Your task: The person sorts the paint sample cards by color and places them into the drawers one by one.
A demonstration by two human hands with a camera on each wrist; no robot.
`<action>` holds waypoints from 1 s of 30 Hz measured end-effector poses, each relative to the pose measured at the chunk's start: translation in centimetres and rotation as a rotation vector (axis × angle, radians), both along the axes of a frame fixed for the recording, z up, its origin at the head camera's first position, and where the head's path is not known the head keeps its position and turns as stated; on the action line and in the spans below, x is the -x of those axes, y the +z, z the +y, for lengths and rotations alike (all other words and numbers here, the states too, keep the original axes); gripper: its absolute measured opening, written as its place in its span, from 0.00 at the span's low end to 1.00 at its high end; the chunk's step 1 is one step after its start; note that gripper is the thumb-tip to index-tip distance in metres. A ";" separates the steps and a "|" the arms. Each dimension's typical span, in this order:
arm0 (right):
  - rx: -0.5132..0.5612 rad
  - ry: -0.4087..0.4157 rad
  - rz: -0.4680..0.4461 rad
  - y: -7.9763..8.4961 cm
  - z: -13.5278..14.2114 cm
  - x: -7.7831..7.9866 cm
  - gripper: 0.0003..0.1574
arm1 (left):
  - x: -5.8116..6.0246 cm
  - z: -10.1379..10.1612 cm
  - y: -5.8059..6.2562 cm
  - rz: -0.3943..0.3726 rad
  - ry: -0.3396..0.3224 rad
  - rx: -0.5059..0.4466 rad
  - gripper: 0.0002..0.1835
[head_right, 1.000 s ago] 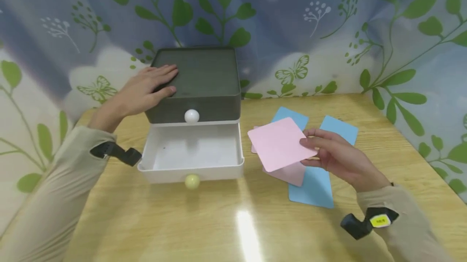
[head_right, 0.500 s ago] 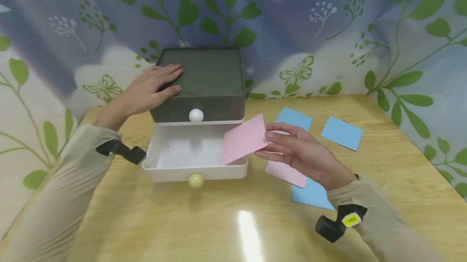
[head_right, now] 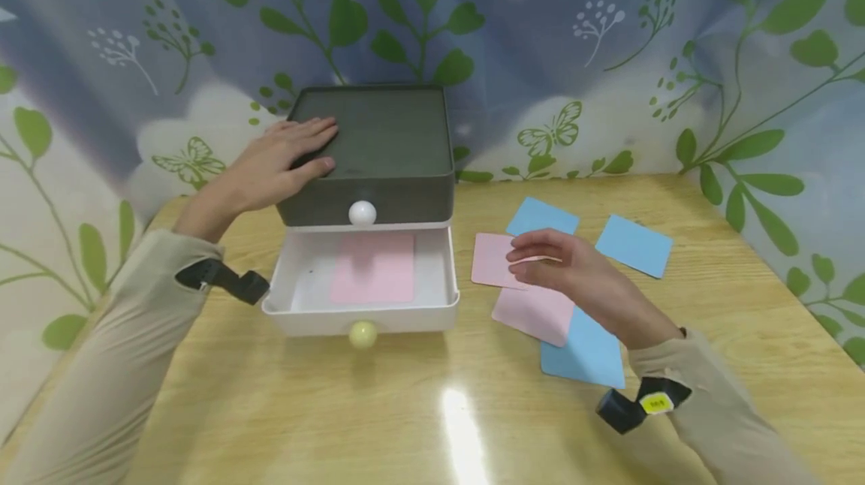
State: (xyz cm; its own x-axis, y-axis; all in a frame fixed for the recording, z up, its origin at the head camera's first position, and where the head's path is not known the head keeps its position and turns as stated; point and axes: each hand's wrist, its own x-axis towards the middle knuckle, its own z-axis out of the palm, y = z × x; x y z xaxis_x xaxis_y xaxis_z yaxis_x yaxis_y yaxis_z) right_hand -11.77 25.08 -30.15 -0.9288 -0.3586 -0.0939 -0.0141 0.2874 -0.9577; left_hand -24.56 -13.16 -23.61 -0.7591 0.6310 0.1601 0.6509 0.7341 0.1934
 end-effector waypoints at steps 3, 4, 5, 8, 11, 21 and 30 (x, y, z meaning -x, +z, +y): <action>-0.271 -0.043 0.033 -1.1 1.1 0.5 0.30 | 0.0 -0.1 0.0 -0.003 -0.001 0.009 0.33; -0.323 -0.042 0.046 -1.6 1.4 0.7 0.32 | 0.0 -0.1 0.0 -0.004 -0.002 0.013 0.33; -0.372 -0.040 0.059 -2.1 1.6 0.8 0.34 | 0.0 -0.2 0.0 -0.006 -0.003 0.018 0.33; -0.555 -0.027 0.081 -3.4 2.2 1.1 0.44 | 0.0 -0.2 0.0 -0.004 -0.007 0.037 0.33; -0.708 -0.017 0.078 -4.4 2.4 1.2 0.55 | 0.0 -0.1 0.1 0.003 -0.013 0.058 0.33; -0.908 0.015 0.166 -6.3 1.9 1.2 0.66 | -0.2 0.0 0.6 -0.032 0.006 0.106 0.35; -0.935 -0.100 0.282 -6.4 2.0 0.4 0.66 | -0.3 0.0 0.7 -0.053 0.022 0.128 0.36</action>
State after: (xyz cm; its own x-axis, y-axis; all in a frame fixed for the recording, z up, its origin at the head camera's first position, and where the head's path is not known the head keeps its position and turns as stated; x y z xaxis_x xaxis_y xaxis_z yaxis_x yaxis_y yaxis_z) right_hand -12.14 27.07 -36.52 -0.9827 -0.1712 -0.0706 -0.1417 0.9405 -0.3089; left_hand -24.25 -13.15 -22.89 -0.7780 0.6270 0.0385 0.6260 0.7687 0.1315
